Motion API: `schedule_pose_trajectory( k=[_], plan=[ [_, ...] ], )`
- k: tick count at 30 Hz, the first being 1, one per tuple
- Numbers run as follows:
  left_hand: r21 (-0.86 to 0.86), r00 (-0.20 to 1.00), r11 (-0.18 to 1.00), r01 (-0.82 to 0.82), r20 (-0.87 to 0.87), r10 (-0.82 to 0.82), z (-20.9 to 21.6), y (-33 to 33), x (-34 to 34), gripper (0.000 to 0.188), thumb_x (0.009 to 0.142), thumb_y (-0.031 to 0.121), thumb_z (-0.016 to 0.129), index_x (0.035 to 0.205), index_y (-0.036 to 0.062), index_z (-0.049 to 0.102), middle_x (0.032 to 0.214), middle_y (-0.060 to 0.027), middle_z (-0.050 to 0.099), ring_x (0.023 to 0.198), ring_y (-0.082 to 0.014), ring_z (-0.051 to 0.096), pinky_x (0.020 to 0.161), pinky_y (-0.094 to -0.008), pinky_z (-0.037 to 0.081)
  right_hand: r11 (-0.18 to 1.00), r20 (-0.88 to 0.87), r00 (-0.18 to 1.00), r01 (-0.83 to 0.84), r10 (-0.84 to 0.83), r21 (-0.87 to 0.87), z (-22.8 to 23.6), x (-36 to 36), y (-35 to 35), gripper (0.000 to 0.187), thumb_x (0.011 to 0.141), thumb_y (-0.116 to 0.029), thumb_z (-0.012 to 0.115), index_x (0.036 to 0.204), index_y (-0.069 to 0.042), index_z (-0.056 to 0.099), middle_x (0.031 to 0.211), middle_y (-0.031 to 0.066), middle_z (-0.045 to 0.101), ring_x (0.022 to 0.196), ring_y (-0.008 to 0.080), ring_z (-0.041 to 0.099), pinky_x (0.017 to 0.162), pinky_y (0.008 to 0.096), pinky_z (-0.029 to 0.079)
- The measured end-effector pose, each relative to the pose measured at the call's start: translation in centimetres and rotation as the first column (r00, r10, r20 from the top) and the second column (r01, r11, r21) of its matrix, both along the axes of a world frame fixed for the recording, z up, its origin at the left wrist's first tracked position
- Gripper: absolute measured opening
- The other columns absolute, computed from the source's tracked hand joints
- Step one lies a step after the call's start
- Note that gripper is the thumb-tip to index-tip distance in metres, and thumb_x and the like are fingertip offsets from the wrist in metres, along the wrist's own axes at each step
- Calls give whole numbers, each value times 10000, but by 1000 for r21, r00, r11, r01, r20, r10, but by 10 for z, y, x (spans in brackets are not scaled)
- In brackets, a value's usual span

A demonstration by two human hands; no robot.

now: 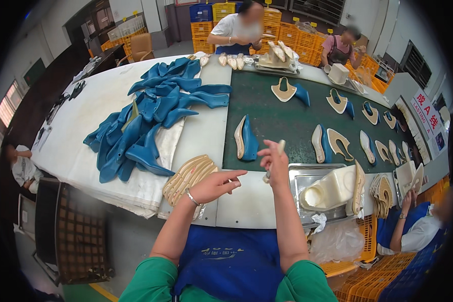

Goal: The person is applying glue to shoe soles and components using a brush in a manufacturing setting.

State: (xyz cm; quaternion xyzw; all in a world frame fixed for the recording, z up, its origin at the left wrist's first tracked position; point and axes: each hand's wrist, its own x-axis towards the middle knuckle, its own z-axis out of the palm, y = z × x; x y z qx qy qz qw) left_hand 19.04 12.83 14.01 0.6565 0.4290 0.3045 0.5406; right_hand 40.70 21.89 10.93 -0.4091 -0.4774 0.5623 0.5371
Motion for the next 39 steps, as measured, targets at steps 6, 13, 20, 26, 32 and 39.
schedule_pose_trajectory(
  k=[6,13,20,26,32,39],
  plan=[
    [-8,992,1000,-17,-126,16,-9,-16,12,459,979,253,563,1420,137,516,956,-50,658,784,-138,600,771,-294,506,970,-166,957,231,-240,-70,-33,53,-19,547,1037,-490,358,932,-21,620,701,28,601,563,68,505,537,224,406],
    [32,937,998,57,-346,-42,-17,-32,10,427,996,226,547,1410,122,522,998,-42,657,790,-130,600,777,-283,508,950,-50,971,218,-234,-223,-48,63,-36,565,1031,-501,373,848,-32,629,619,14,546,507,71,461,484,212,380],
    [-72,993,990,120,-3,-121,16,-70,14,416,983,201,558,1388,110,541,1015,-52,649,861,-137,596,792,-291,502,942,-144,939,326,-313,79,-7,51,-72,203,976,-157,586,1115,-22,648,867,42,659,735,86,600,671,215,497],
    [160,941,987,-16,-331,69,-45,-95,0,408,971,226,569,1358,97,560,1044,-80,666,878,-168,613,800,-302,502,957,141,947,278,-288,88,-59,40,-106,253,960,-102,581,1188,-12,643,1030,104,691,917,164,667,795,302,529],
    [77,951,983,-168,-251,182,-94,-126,-14,381,958,240,577,1291,56,602,993,-113,688,813,-217,622,768,-326,500,803,557,674,91,-485,588,-112,30,-137,314,933,-36,559,1245,-30,594,1039,175,639,930,306,642,843,373,513],
    [195,792,813,-548,-192,580,-118,-123,-50,330,936,186,600,1220,22,631,1056,-159,680,902,-263,648,823,-346,506,813,701,571,-98,-427,575,-157,28,-137,437,882,-8,590,1316,-36,541,1097,186,609,1025,356,588,870,423,490]
  ],
)
